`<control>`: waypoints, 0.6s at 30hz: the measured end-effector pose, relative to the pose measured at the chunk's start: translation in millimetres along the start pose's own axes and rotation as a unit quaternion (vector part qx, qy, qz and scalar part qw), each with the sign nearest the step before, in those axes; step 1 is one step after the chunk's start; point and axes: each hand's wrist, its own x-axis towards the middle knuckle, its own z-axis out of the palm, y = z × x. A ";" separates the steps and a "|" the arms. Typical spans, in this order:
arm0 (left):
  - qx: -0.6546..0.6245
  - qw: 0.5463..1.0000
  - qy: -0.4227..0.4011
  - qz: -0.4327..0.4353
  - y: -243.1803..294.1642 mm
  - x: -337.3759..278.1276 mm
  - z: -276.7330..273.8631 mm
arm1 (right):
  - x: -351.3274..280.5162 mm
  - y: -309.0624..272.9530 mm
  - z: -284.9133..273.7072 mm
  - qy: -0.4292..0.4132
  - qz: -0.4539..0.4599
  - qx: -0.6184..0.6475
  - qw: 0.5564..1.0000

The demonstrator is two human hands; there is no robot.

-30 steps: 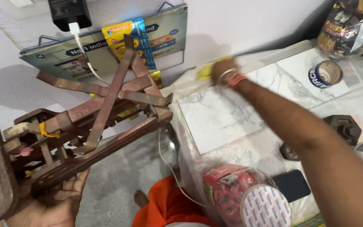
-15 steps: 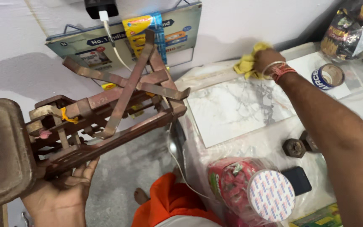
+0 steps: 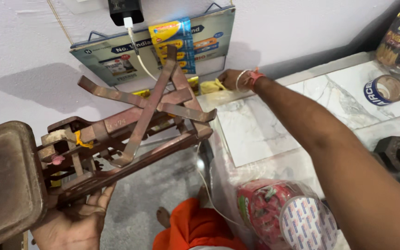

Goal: The person wipes a countertop with a yellow cloth, then cleans a metal bowl and a mechanical balance scale. The person moves items aside to reach the work areas and wipes different parts of the objects.

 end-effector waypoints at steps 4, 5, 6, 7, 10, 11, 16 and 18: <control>0.017 1.000 -0.011 0.015 -0.4 -3.3 2.0 | -45.6 15.9 -40.5 0.223 0.065 -0.208 0.950; 0.023 1.000 -0.001 0.019 -1.3 -3.3 4.7 | -59.2 31.0 -54.1 0.336 0.102 -0.260 0.899; 0.035 0.999 0.002 0.023 -1.7 -4.7 6.7 | -80.6 53.7 -69.9 0.361 0.135 -0.290 0.876; 0.048 0.998 0.004 0.026 -2.0 -6.3 8.9 | -103.9 78.4 -81.4 0.368 0.179 -0.304 0.860; 0.029 0.999 0.028 0.023 -9.6 -9.3 13.1 | -158.2 141.2 -82.1 0.315 0.235 -0.285 0.874; 0.012 0.999 0.039 0.021 -12.4 -9.9 12.9 | -164.1 151.8 -71.3 0.284 0.218 -0.254 0.899; 0.037 0.999 -0.019 -0.013 -23.0 -1.5 16.6 | -125.6 94.3 16.0 0.214 0.154 -0.200 0.944; 0.023 0.999 -0.025 -0.037 -26.3 3.7 18.7 | -119.5 45.1 41.7 0.193 0.026 -0.038 0.980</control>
